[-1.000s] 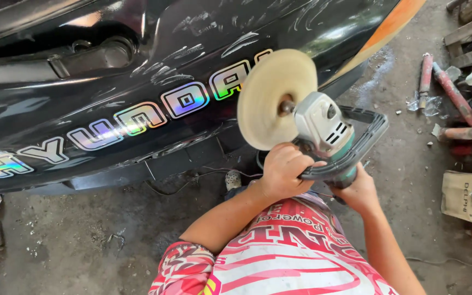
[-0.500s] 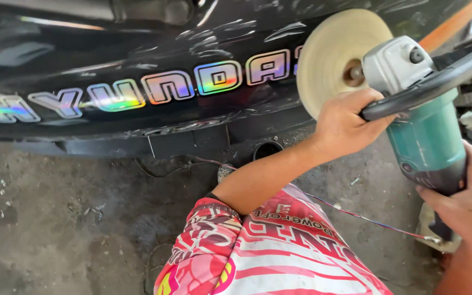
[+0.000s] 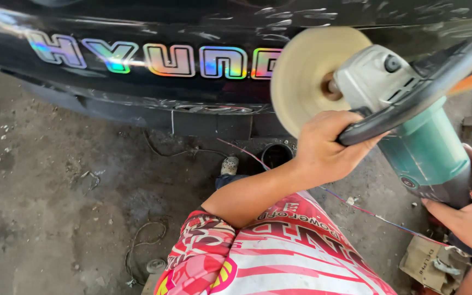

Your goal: The person uses a handheld electric polisher with a buffing pad to polish the front bumper of a black Hyundai car. They move the tool back and forth across the surface, focusing on the area around the brand logo and the lower edge of the bumper.

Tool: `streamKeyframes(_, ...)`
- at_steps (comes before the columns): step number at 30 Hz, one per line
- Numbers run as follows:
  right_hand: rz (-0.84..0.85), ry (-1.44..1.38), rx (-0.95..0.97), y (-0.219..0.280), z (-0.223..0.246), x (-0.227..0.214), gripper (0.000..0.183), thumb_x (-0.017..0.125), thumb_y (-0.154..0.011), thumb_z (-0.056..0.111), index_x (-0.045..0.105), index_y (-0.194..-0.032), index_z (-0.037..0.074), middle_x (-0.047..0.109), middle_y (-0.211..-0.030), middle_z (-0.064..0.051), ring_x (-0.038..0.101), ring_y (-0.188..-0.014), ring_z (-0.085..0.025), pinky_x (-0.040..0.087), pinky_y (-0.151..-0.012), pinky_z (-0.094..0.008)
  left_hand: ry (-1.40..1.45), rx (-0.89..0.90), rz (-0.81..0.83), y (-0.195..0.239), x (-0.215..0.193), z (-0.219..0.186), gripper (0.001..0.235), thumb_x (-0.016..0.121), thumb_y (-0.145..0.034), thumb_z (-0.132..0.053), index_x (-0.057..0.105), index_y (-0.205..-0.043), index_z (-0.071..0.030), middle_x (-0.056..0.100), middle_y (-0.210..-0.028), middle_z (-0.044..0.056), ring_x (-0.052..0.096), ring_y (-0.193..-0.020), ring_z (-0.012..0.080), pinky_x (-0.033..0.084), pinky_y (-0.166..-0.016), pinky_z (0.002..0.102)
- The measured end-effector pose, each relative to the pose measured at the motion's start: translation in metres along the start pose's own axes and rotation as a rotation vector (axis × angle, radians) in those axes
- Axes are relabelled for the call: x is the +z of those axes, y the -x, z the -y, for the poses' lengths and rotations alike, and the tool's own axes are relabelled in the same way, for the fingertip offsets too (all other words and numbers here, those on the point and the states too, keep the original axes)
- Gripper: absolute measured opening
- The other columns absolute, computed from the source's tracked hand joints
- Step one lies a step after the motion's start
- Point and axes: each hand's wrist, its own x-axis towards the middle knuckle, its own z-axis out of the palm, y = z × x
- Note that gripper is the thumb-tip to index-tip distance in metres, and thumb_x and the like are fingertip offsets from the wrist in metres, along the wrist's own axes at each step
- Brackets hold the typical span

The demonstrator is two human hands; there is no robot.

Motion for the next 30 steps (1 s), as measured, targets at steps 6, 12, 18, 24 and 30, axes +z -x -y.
streamKeyframes(6,0.060,0.271,-0.067,-0.025,0.091,0.015,0.100,0.089,-0.055,0.012,0.054,-0.149,0.010,0.071,-0.100,-0.019,0.071,-0.079,-0.032,0.057,-0.073,-0.041,-0.092,0.045,-0.092,0.008,-0.082,-0.015,0.021,0.088,-0.087,-0.009,0.068,-0.095,-0.007,0.066,-0.083,0.008,0.065,-0.067,0.0175,0.049,-0.064,0.028)
streamKeyframes(12,0.232,0.155,-0.093,-0.049,0.161,0.041,0.103,0.090,-0.056,0.026,0.046,-0.150,0.024,0.070,-0.077,-0.019,0.070,-0.074,-0.041,0.055,-0.064,-0.048,-0.210,0.034,-0.348,0.024,-0.156,-0.014,0.023,0.084,-0.090,-0.007,0.066,-0.103,0.001,0.072,-0.094,0.007,0.066,-0.084,0.0115,0.055,-0.078,0.029)
streamKeyframes(18,0.281,0.107,-0.281,-0.065,0.206,0.059,0.098,0.080,-0.060,0.024,0.040,-0.150,0.018,0.073,-0.084,-0.017,0.070,-0.069,-0.043,0.055,-0.058,-0.051,-0.087,-0.010,-0.519,0.025,-0.213,-0.007,0.019,0.084,-0.093,-0.007,0.066,-0.094,-0.001,0.069,-0.089,0.002,0.061,-0.075,0.0082,0.049,-0.071,0.024)
streamKeyframes(24,0.266,0.112,-0.229,-0.061,0.186,0.048,0.096,0.078,-0.062,0.021,0.040,-0.150,0.020,0.073,-0.087,-0.018,0.070,-0.068,-0.042,0.055,-0.059,-0.051,-0.159,-0.044,-0.482,0.035,-0.193,-0.002,0.019,0.084,-0.092,-0.007,0.066,-0.095,-0.001,0.069,-0.090,0.002,0.061,-0.082,0.0087,0.049,-0.077,0.025)
streamKeyframes(30,0.200,0.203,-0.019,-0.036,0.110,0.025,0.106,0.092,-0.055,0.023,0.049,-0.152,0.023,0.071,-0.080,-0.016,0.072,-0.075,-0.038,0.056,-0.065,-0.044,-0.075,0.011,-0.186,0.019,-0.112,-0.012,0.025,0.085,-0.089,-0.005,0.063,-0.102,-0.002,0.069,-0.092,0.008,0.065,-0.080,0.0126,0.053,-0.073,0.028)
